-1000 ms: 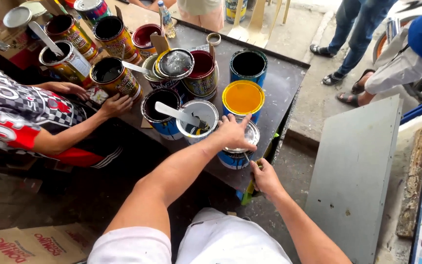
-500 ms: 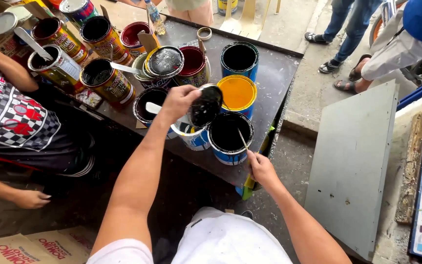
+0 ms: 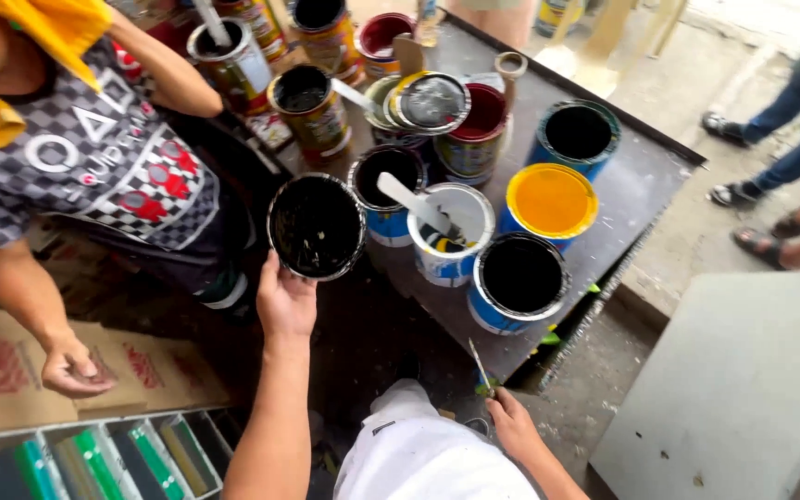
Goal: Mixing different colors of paint in cans to achieve a specific shade, using stirring sticks and color swatches for reference.
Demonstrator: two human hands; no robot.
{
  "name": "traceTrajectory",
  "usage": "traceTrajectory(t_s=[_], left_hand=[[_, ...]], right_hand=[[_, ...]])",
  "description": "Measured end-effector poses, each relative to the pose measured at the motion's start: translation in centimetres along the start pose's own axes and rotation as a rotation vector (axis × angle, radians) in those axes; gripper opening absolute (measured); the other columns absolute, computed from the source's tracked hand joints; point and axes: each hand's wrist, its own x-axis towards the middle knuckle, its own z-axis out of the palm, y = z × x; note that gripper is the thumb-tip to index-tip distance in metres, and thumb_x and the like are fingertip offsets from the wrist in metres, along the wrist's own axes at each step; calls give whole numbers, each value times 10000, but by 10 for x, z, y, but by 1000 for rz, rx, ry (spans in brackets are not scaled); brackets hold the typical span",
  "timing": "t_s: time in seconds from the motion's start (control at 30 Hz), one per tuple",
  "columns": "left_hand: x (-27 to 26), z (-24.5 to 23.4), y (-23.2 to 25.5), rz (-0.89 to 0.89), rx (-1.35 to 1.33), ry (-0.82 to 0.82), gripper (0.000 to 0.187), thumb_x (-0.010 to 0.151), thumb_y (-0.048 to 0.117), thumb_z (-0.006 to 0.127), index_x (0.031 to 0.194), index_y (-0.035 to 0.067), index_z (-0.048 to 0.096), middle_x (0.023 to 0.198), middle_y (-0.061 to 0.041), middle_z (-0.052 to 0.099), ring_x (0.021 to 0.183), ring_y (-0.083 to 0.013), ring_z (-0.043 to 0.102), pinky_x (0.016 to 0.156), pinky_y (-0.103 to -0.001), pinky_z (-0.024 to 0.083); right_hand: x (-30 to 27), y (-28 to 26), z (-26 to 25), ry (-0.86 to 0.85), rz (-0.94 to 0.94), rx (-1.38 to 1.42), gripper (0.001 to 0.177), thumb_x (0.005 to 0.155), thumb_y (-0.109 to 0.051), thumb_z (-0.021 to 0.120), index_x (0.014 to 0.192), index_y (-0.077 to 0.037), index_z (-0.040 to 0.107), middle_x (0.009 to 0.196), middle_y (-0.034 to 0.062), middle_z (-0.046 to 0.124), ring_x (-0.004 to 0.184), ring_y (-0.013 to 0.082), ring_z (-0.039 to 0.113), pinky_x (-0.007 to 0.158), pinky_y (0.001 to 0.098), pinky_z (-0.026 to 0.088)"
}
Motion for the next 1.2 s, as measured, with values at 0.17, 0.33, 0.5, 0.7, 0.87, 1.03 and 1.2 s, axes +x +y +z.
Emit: traceTrajectory(t_s=[0.17, 0.33, 0.5, 0.7, 0.87, 1.03, 1.2], left_hand=[[36, -94, -28, -29, -30, 306, 225, 969, 277, 643, 1133, 129, 688, 1105, -56, 735, 1018, -183, 674, 867, -333, 530], [74, -113, -55, -97, 31, 441, 219, 988, 257, 618, 1152, 117, 654, 1088, -64, 683, 985, -187, 620, 838, -321, 504], [146, -110, -69, -70, 153, 407, 250, 985, 241, 622, 1208, 129, 646, 1171, -86, 714, 1055, -214, 680, 842, -317, 541], [236, -89, -67, -112, 295, 227, 245, 1010, 236, 605, 1232, 141, 647, 1183, -57, 726, 1057, -199, 693, 944, -379, 565], [300, -81, -92, -105, 447, 109, 293, 1007, 201, 611, 1255, 57, 677, 1162, -75, 719, 1075, -188, 686, 940, -382, 602], [352, -53, -126, -96, 579, -20, 264, 987, 185, 638, 1187, 34, 719, 1205, -75, 696, 1126, -191, 643, 948, -396, 631], [391, -46, -166, -152, 625, -24, 251, 988, 219, 649, 1190, 90, 723, 1193, -47, 718, 1132, -195, 654, 909, -405, 642]], right_hand=[[16, -44, 6, -13, 68, -34, 233, 1026, -269, 462, 1106, -119, 622, 774, 77, 573, 682, 201, 543, 669, 351, 402], [26, -49, 5, -44, 145, -73, 447, 1051, -353, 448, 1446, -155, 519, 705, 54, 479, 598, 174, 418, 623, 356, 333], [36, -69, 17, 124, 494, -85, 531, 1080, -441, 361, 1439, -133, 603, 1367, 117, 671, 1149, 247, 648, 1024, 332, 439], [55, -122, 40, 245, 678, 43, 485, 1077, -345, 321, 1228, -75, 695, 1025, 178, 683, 881, 256, 597, 835, 373, 430], [68, -136, 51, 330, 626, 53, 463, 1041, -470, 301, 1050, -80, 550, 1037, 171, 638, 902, 307, 592, 905, 425, 435], [75, -154, 60, 376, 567, 9, 518, 1027, -511, 395, 878, -69, 620, 789, 126, 613, 724, 257, 528, 734, 388, 409], [70, -172, 75, 285, 624, -87, 459, 968, -439, 516, 1300, -175, 690, 1268, 124, 746, 1126, 318, 685, 979, 413, 486]])
